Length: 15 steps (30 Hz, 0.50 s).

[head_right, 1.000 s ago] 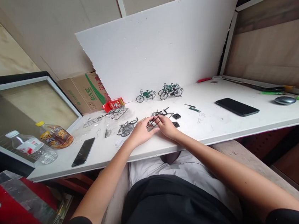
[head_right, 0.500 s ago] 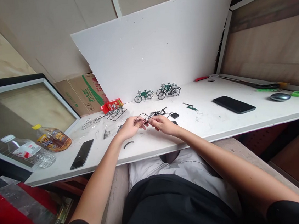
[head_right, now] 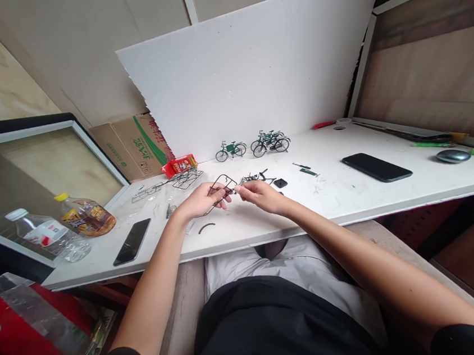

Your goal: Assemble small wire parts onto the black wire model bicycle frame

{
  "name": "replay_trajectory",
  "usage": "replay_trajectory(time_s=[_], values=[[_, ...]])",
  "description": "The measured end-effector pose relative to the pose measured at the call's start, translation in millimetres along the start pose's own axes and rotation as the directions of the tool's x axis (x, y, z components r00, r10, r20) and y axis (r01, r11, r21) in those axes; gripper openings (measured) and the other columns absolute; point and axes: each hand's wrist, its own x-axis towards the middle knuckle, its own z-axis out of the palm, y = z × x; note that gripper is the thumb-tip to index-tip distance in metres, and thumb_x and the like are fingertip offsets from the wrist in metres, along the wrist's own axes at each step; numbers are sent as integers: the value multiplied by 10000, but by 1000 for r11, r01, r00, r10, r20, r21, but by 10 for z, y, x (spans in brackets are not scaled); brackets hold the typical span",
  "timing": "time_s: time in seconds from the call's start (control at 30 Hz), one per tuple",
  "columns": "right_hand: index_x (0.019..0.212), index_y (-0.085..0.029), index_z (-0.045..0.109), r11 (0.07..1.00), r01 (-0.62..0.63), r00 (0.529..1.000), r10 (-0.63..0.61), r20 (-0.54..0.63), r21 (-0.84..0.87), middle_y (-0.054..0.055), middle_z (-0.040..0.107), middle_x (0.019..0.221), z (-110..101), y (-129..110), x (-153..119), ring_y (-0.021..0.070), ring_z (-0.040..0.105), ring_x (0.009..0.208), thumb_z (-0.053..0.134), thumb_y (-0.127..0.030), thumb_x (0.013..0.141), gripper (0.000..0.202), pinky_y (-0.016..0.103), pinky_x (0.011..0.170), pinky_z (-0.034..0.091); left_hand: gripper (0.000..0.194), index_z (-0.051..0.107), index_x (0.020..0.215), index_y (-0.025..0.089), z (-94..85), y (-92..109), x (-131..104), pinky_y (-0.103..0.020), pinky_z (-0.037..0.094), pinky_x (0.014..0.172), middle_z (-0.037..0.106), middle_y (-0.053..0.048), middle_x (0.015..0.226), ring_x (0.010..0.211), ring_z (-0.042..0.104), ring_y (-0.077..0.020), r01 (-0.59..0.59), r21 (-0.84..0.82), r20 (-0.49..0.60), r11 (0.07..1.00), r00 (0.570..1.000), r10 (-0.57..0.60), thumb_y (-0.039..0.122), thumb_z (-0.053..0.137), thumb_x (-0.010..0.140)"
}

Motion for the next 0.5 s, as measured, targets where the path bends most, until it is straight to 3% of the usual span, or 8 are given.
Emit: replay_trajectory(time_s=[0.1,0.17,0.27,0.4,0.5], values=[[837,-214,569,984,83,978,-111,-176,-161,-20,537,712,-51,-28,-17,142,457,637,681,-640,939,452,291,634,377,300,661,999,130,14,-6,17,-301,570,759,772,-143,1078,759,728,-154,17,6,-114,1000,993,-16,394,524,1045],[1012,-210,653,943,151,961,-211,-179,-296,1,617,771,-51,-33,-36,157,525,665,735,-585,926,394,295,662,408,286,670,998,139,36,-6,22,-296,568,768,775,-134,1084,778,731,-154,6,32,-115,999,993,-3,376,517,1046],[1209,-223,707,834,214,936,-324,-139,-508,71,722,927,6,-15,-62,195,626,771,671,-493,1003,342,302,690,424,268,678,1008,153,90,17,14,-293,570,798,778,-111,1048,808,738,-158,-13,73,-75,997,997,18,364,517,1043],[1092,-216,773,675,234,906,-412,-95,-699,92,755,927,64,22,-80,200,650,814,508,-318,1095,284,293,629,352,251,672,960,160,185,110,-22,-281,566,787,778,-95,1039,816,745,-161,33,140,-50,990,998,-26,344,520,1037],[1004,-208,793,591,230,913,-407,-39,-773,78,743,831,40,37,-88,188,627,744,515,-282,1085,299,303,587,281,258,675,930,159,230,174,-41,-275,564,764,777,-95,1028,809,743,-160,66,143,-31,987,998,-63,321,505,1036]])
